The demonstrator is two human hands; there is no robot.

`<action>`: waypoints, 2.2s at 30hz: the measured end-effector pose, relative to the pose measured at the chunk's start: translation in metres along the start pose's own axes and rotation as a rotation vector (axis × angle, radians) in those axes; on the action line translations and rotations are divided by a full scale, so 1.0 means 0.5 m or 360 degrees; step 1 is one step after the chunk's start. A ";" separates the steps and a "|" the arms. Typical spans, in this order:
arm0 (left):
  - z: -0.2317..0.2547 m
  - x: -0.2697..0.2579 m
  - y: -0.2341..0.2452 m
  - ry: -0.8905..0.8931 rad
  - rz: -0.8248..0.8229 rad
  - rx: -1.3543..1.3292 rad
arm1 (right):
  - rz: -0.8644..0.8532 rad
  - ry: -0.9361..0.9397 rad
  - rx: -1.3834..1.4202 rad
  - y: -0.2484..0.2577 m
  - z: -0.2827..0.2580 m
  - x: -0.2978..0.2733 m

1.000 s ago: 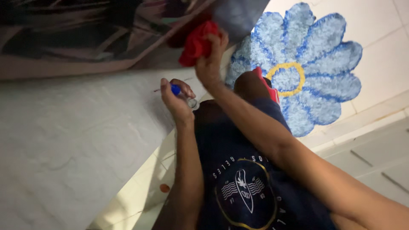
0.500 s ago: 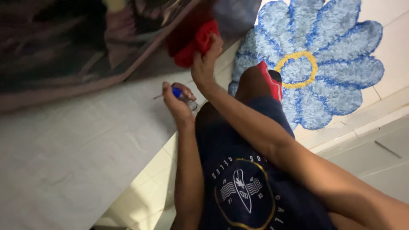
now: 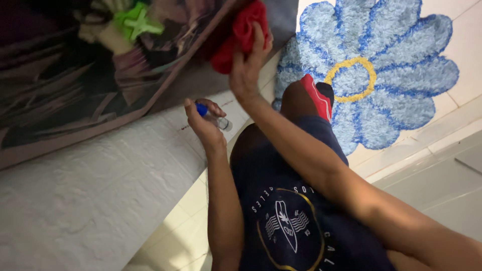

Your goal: The person cleans a wooden wardrobe using a red cloth and a spray bottle. They spray the surface and wipe it down, focusing on the lower drawers and the main door.

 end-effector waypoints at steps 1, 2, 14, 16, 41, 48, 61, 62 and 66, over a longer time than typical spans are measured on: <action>0.002 0.002 -0.008 -0.0022 -0.0030 -0.0003 | 0.0037 -0.0028 0.0003 0.004 0.011 0.029; 0.004 0.004 -0.014 -0.0044 -0.0060 -0.0006 | 0.0074 -0.0056 0.0006 0.011 0.032 0.080; 0.015 -0.007 0.031 -0.0087 -0.0071 0.0151 | -0.0028 -0.0142 -0.0034 -0.023 -0.007 -0.061; 0.022 -0.013 0.029 -0.0074 -0.0106 0.0138 | -0.0084 -0.0203 0.0149 -0.020 0.039 -0.060; 0.039 -0.107 -0.128 0.0008 -0.0302 0.0253 | 0.0257 -0.0469 0.0240 0.009 0.133 0.290; 0.069 -0.172 -0.316 0.0015 -0.0380 0.0391 | -0.0059 -0.0498 0.0132 0.070 0.078 0.345; 0.082 -0.227 -0.468 0.0042 -0.0437 0.0370 | -0.0621 -0.0368 0.0158 0.099 0.020 0.481; 0.082 -0.227 -0.470 0.0043 -0.0443 0.0372 | -0.0619 -0.0315 0.0179 0.104 0.006 0.490; 0.088 -0.215 -0.478 0.0012 -0.0525 0.0318 | -0.0750 -0.0180 0.0249 0.082 -0.014 0.518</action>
Point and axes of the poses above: each hand's wrist, its own x-axis towards the middle knuckle, its own y-axis out of the back of the hand, z = x × y, the point moved 3 cm from there along x, towards the middle knuckle, and after that the axes turned 12 degrees about z, right-handed, at the moved point
